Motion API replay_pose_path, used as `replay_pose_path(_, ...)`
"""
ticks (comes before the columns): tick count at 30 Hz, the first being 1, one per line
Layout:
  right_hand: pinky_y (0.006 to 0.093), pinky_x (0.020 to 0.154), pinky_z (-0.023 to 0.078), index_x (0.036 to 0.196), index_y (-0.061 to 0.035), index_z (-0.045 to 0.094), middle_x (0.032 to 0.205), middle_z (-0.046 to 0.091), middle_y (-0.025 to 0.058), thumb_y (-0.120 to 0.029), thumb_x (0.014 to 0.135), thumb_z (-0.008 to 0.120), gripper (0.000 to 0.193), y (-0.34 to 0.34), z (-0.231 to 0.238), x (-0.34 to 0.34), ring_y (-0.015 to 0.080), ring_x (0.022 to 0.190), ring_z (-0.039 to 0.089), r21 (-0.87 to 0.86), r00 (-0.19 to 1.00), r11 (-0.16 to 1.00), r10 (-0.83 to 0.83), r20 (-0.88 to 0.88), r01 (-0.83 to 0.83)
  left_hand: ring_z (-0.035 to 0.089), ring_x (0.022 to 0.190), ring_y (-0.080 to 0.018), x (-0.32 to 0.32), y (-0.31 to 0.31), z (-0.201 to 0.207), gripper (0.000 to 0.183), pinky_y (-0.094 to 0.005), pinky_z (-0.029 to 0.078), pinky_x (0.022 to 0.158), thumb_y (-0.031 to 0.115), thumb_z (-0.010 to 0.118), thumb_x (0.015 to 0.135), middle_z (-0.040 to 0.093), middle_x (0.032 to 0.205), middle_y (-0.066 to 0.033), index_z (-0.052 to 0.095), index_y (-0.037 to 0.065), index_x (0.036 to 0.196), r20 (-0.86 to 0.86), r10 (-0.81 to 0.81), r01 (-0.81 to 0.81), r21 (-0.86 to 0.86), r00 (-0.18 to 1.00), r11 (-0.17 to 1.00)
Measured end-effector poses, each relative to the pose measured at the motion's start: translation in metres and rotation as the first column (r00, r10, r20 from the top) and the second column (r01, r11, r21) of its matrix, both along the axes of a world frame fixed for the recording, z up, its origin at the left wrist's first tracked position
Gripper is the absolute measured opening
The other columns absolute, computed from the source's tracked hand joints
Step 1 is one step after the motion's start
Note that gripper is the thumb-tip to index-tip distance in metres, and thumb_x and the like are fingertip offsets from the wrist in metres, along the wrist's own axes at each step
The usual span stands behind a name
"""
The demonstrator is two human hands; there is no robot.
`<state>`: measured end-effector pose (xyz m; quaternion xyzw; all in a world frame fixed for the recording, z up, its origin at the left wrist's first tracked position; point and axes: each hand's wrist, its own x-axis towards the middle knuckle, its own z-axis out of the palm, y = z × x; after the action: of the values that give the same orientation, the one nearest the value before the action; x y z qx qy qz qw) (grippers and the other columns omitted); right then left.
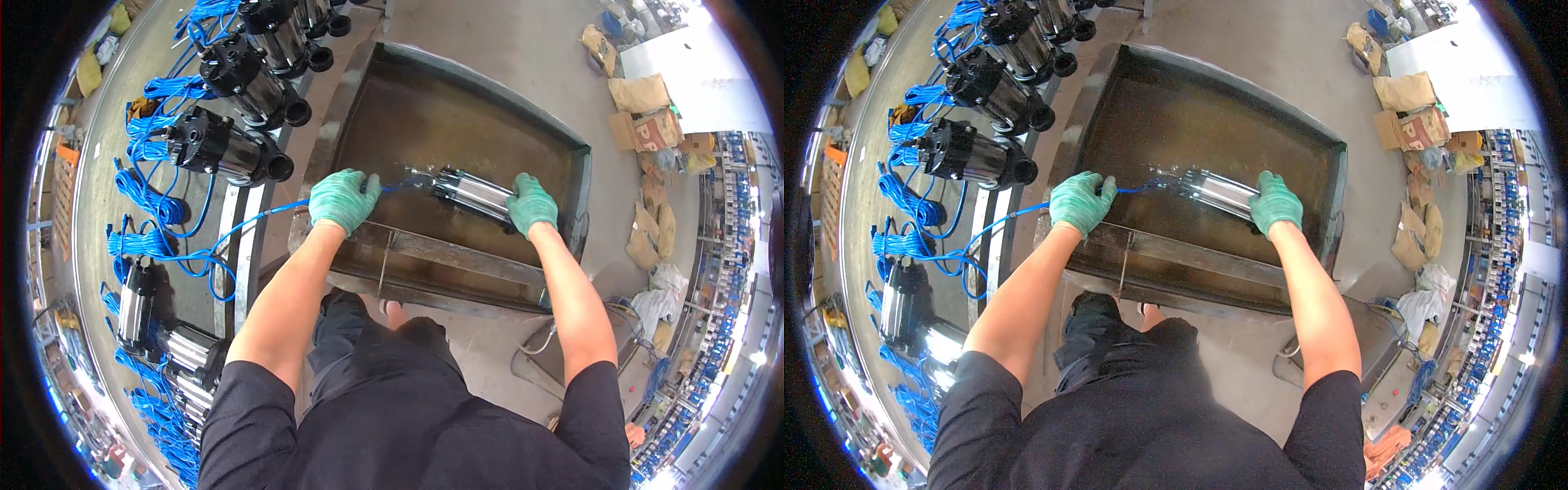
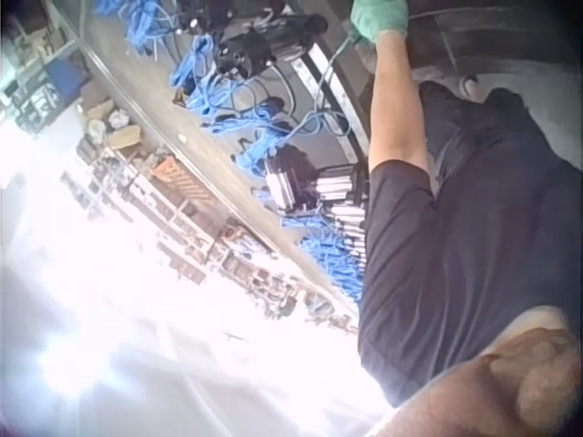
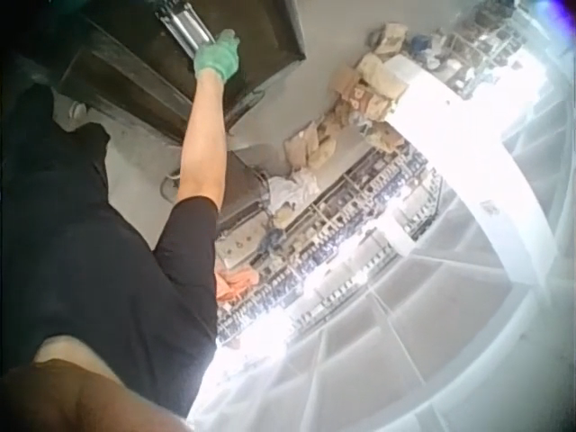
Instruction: The person places a cylindrical pump component into a tank of liquid to check for leaks, rotates it, and then places it on a nearby assembly line next to other similar components.
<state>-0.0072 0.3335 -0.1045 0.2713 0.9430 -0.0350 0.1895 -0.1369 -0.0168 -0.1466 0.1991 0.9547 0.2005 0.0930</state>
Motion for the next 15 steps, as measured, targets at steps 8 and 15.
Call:
replay_pose_path(8,0.0512,0.097,0.055,0.134,-0.0115,0.055,0.141,0.057,0.0208,-0.027,0.092,0.067,0.046,-0.004,-0.065,-0.01,0.043,0.118,0.065,-0.05,0.996,0.999,-0.016,-0.091,0.012,0.07,0.083,-0.0388,-0.004,0.01,0.012,0.041,-0.0474,0.057,0.079,0.044,0.059,0.099,0.074,0.089,-0.0155,0.076,0.01,0.085,0.161,0.01,0.025,-0.216,0.987,0.976)
replay_pose_path(15,0.0533,0.095,0.055,0.134,-0.0118,0.054,0.143,0.055,0.0211,-0.027,0.093,0.066,0.045,-0.011,-0.081,-0.014,0.0439,0.114,0.067,-0.121,0.996,0.99,-0.076,-0.048,0.07,0.071,0.085,-0.0399,-0.007,0.02,0.012,0.04,-0.0483,0.056,0.082,0.044,0.057,0.1,0.074,0.09,-0.0177,0.078,0.011,0.089,0.197,0.043,0.012,-0.27,0.979,0.963)
